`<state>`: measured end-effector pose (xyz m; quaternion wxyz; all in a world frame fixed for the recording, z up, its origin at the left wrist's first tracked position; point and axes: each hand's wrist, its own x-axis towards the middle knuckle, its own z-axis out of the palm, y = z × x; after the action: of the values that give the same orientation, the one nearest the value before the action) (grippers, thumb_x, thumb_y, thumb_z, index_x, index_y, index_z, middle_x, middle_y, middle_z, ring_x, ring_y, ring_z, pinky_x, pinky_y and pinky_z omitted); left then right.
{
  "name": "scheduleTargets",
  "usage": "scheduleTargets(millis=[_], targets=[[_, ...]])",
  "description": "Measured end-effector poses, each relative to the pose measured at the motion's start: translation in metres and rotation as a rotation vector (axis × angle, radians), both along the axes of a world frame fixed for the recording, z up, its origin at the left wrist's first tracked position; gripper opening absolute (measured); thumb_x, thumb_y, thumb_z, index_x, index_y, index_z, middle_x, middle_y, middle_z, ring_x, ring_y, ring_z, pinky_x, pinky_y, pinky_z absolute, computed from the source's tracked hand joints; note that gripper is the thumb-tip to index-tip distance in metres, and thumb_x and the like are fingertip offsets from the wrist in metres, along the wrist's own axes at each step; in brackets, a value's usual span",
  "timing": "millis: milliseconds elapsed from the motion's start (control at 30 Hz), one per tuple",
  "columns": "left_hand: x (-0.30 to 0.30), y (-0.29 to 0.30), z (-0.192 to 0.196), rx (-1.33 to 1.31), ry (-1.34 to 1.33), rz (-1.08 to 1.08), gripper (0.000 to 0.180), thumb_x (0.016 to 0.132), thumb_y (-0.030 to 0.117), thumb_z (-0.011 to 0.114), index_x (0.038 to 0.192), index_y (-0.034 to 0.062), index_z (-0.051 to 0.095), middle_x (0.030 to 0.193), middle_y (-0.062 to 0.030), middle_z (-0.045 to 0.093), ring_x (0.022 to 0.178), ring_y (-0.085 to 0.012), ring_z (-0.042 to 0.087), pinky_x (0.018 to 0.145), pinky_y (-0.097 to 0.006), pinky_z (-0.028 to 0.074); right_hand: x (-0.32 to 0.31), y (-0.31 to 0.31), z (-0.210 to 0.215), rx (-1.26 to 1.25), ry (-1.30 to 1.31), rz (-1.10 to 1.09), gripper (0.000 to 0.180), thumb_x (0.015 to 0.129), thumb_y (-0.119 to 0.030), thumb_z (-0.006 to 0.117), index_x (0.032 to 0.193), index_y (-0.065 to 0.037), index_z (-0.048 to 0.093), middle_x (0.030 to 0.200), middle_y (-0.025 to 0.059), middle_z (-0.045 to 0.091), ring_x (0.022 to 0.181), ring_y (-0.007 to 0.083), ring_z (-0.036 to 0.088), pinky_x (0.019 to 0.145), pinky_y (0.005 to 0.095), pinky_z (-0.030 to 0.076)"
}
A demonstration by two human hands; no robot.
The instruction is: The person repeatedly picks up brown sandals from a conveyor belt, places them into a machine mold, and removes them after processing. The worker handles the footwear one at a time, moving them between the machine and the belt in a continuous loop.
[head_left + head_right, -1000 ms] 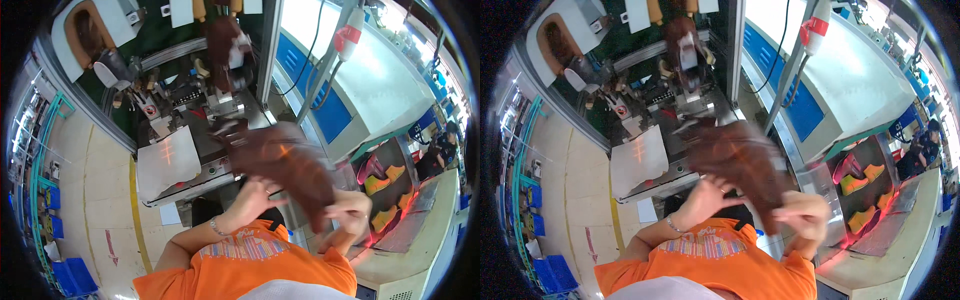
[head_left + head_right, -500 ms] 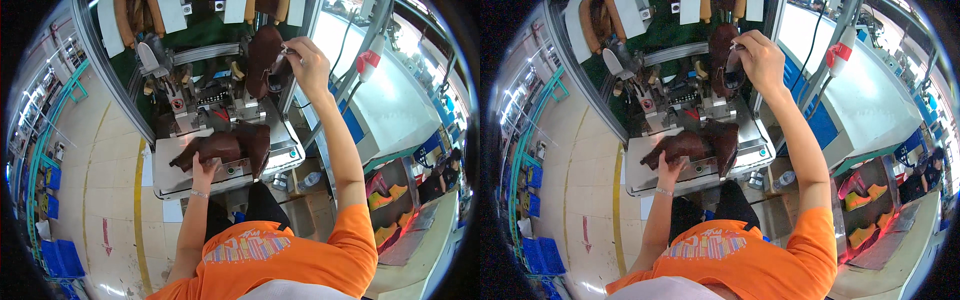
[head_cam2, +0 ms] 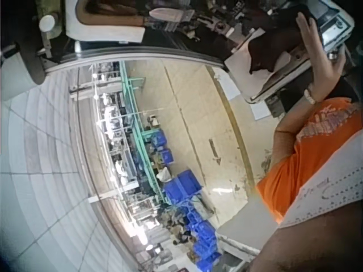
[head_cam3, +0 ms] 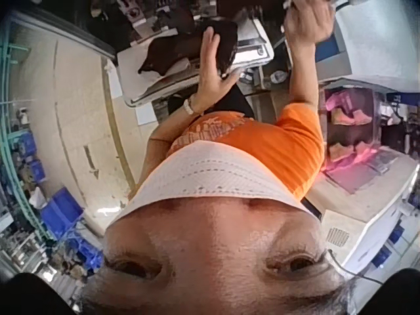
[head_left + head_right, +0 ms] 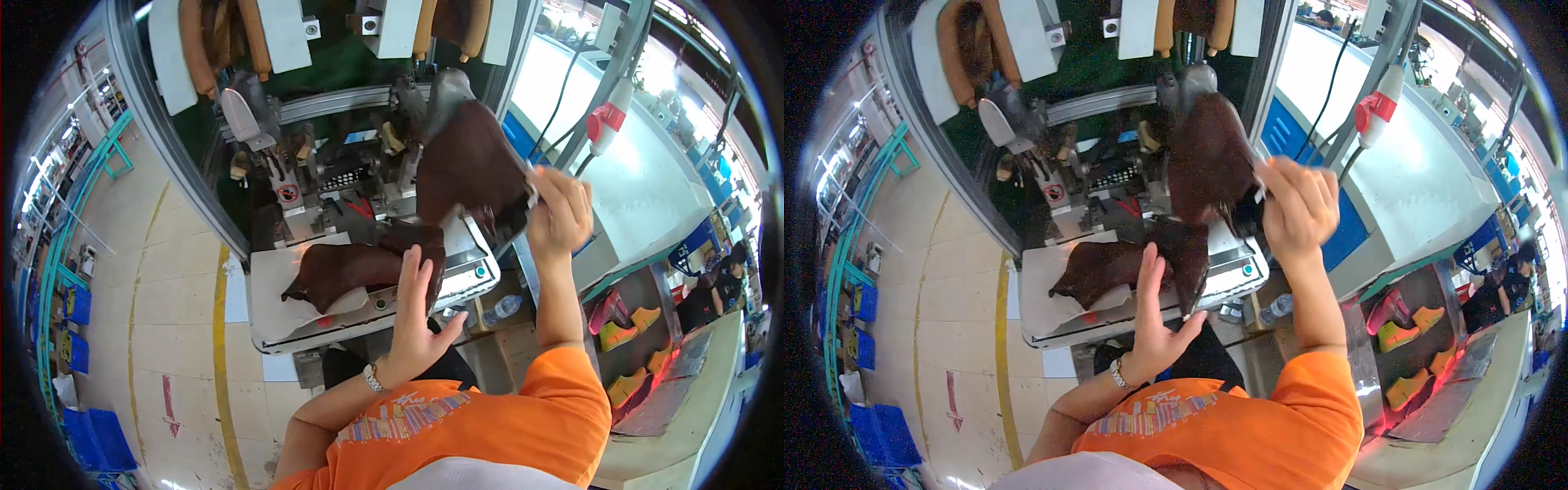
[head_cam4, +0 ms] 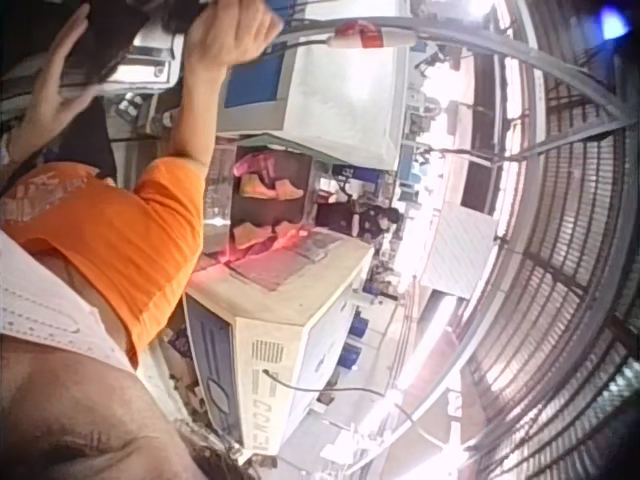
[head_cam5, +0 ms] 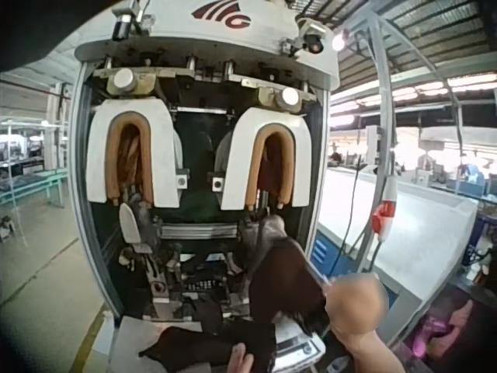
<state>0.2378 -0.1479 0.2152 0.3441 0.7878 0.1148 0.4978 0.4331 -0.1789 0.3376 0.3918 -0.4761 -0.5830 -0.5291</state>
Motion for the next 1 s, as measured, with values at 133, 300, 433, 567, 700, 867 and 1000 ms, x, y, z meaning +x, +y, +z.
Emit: scheduleTargets(millis=[133, 300, 433, 567, 700, 867, 1000], targets=[[0.040, -0.015, -0.010, 0.155, 0.007, 0.005, 0.098, 0.065, 0.020, 0.074, 0.135, 0.0009, 0.008, 0.138, -0.0312, 0.004, 0.128, -0.0463, 0.008, 0.103, -0.051, 0.013, -0.013, -0.045, -0.015, -0.041, 0.030, -0.041, 0.030, 0.055, 0.003, 0.057, 0.084, -0.004, 0.064, 0.079, 0.0067, 0.060, 0.061, 0.0175, 0.053, 0.056, 0.0281, 0.040], [0.093, -0.038, -0.027, -0.158, -0.283, -0.070, 0.103, 0.064, 0.023, 0.075, 0.136, 0.0030, 0.003, 0.137, -0.0302, 0.006, 0.126, -0.0459, 0.012, 0.100, -0.055, 0.014, -0.035, -0.082, -0.001, -0.316, -0.018, 0.018, 0.030, 0.057, -0.003, 0.063, 0.087, -0.005, 0.064, 0.081, 0.0062, 0.059, 0.059, 0.0135, 0.053, 0.053, 0.0262, 0.038], [0.106, -0.060, -0.048, -0.596, -0.316, -0.446, 0.087, 0.069, 0.012, 0.071, 0.133, 0.0027, 0.013, 0.133, -0.0181, 0.026, 0.118, -0.0267, 0.036, 0.099, -0.038, 0.029, -0.029, -0.093, -0.003, -0.544, 0.435, 0.238, 0.052, 0.061, -0.021, 0.072, 0.106, -0.001, 0.055, 0.092, 0.0102, 0.059, 0.070, 0.0194, 0.055, 0.064, 0.0299, 0.041], [0.096, -0.065, -0.053, -1.047, -0.168, -0.521, 0.046, 0.076, 0.011, 0.065, 0.115, -0.0011, 0.045, 0.110, -0.0058, 0.052, 0.099, -0.0133, 0.049, 0.087, -0.028, 0.039, 0.023, -0.145, -0.024, -0.638, 0.762, -0.056, 0.072, 0.069, -0.038, 0.070, 0.123, -0.002, 0.039, 0.110, 0.0148, 0.052, 0.089, 0.0231, 0.054, 0.079, 0.0326, 0.041], [0.114, -0.066, -0.058, -1.479, -0.288, -0.670, 0.038, 0.076, 0.011, 0.061, 0.110, 0.0036, 0.045, 0.105, -0.0054, 0.050, 0.094, -0.0170, 0.051, 0.084, -0.033, 0.044, 0.021, -0.211, -0.108, -1.103, 1.422, 0.235, 0.059, 0.077, -0.028, 0.065, 0.122, 0.000, 0.039, 0.108, 0.0084, 0.054, 0.088, 0.0150, 0.054, 0.078, 0.0283, 0.042], [0.133, -0.095, -0.089, -1.649, -0.012, -0.862, 0.057, 0.084, 0.047, 0.048, 0.122, 0.0068, 0.037, 0.124, -0.0105, 0.042, 0.115, -0.0268, 0.041, 0.096, -0.045, 0.033, -0.005, -0.236, -0.129, -0.402, 2.181, 0.581, 0.057, 0.072, -0.009, 0.066, 0.121, -0.005, 0.037, 0.101, 0.0083, 0.059, 0.088, 0.0124, 0.057, 0.078, 0.0269, 0.045], [0.121, -0.104, -0.155, -1.945, 0.772, -0.925, 0.043, 0.086, 0.033, 0.051, 0.118, 0.0070, 0.037, 0.122, -0.0140, 0.039, 0.115, -0.0342, 0.037, 0.086, -0.060, 0.037, 0.032, -0.271, -0.161, -0.194, 2.157, 0.332, 0.042, 0.074, -0.008, 0.062, 0.113, -0.003, 0.047, 0.102, 0.0055, 0.059, 0.086, 0.0114, 0.057, 0.078, 0.0269, 0.045]])
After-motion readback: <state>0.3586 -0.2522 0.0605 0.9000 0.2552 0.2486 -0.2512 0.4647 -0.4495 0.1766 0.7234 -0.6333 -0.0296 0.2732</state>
